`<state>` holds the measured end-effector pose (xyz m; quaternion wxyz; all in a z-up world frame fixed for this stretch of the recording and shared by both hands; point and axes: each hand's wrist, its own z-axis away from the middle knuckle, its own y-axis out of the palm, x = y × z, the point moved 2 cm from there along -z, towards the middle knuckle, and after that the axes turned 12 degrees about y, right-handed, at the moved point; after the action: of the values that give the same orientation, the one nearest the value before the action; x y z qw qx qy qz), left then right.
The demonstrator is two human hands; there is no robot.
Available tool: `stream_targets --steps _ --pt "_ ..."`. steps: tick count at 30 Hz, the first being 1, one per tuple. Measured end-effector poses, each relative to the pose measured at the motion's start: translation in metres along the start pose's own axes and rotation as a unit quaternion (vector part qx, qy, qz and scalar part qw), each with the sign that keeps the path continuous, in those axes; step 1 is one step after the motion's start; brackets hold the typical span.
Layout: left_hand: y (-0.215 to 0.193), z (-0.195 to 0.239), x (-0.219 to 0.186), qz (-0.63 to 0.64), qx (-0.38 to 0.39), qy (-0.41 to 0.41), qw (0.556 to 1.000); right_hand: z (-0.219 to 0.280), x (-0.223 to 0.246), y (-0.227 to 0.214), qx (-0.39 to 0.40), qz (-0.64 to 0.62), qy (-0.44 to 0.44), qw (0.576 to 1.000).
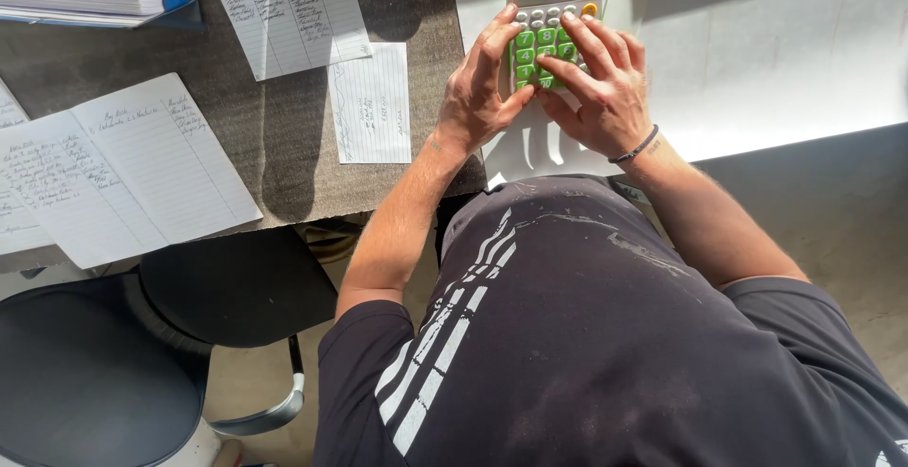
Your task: Measuring and calculating dimensions for insulation material used in a motor stator on a workshop bench.
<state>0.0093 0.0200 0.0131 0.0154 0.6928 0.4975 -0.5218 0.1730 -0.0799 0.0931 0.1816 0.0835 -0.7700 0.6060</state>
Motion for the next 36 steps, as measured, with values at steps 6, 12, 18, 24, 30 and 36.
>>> stream_targets --steps 6,12,18,24,30,36 --pt "-0.001 -0.003 -0.002 0.002 -0.001 -0.016 1.0 -0.003 -0.001 0.004 -0.001 0.008 -0.029 1.0" --pt "-0.005 -0.004 -0.004 -0.011 0.01 -0.031 0.999 -0.014 -0.004 0.016 -0.005 0.018 -0.029 0.999" --pt "-0.006 -0.006 -0.002 0.026 -0.01 -0.035 0.999 -0.015 -0.017 0.003 -0.031 0.034 -0.029 0.999" --pt "-0.012 -0.012 -0.006 0.067 -0.027 -0.05 0.996 -0.004 -0.032 -0.023 -0.092 0.012 -0.022 0.995" --pt "-0.014 -0.014 -0.006 0.086 -0.046 -0.046 0.994 0.007 -0.044 -0.017 -0.102 0.025 -0.003 0.994" --pt "-0.018 -0.016 -0.009 0.093 -0.046 -0.052 0.993 0.004 -0.042 -0.016 -0.109 0.034 -0.011 0.993"
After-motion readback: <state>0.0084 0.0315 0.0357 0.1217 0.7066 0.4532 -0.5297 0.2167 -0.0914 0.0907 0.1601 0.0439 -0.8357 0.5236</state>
